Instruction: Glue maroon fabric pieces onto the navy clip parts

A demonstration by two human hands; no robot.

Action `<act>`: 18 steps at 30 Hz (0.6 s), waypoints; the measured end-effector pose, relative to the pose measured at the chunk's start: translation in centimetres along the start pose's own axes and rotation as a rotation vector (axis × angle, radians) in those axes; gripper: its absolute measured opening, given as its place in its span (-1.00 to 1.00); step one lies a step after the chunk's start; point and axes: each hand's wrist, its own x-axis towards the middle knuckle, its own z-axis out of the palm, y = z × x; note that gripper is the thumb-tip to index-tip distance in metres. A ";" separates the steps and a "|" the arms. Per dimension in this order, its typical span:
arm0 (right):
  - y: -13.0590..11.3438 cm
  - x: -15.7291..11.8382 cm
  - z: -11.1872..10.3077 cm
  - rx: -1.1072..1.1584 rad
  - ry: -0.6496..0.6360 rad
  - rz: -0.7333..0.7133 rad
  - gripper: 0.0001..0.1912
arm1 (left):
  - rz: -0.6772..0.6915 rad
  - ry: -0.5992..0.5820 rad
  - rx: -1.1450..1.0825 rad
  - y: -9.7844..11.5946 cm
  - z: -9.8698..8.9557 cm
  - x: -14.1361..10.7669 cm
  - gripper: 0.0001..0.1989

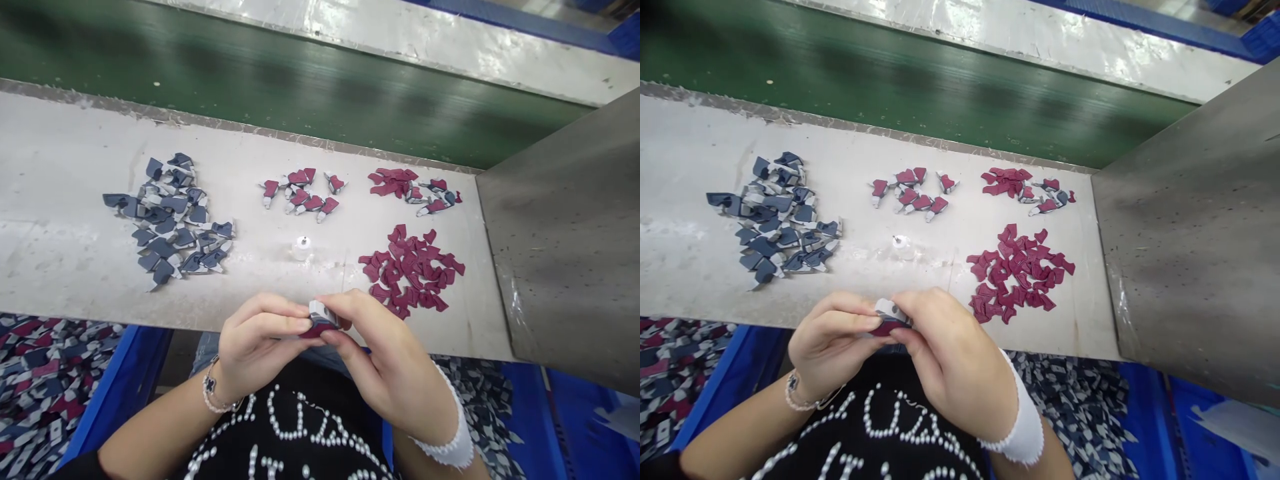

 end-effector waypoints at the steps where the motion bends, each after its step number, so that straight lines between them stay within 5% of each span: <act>1: -0.1 0.0 0.0 -0.021 0.010 0.005 -0.73 | -0.006 -0.004 0.026 0.0 0.1 0.1 -0.68; 9: 0.7 0.4 -0.3 -0.128 -0.026 0.129 -0.78 | -0.178 -0.149 0.139 -0.1 -0.2 1.1 -0.76; 13: 1.0 0.3 -0.9 -0.074 -0.185 0.064 -0.78 | -0.271 -0.140 -0.034 0.6 -0.5 1.5 -0.85; 18: 0.9 0.3 -1.6 -0.184 -0.212 0.037 -0.88 | -0.318 -0.176 0.022 1.6 -0.4 1.4 -0.88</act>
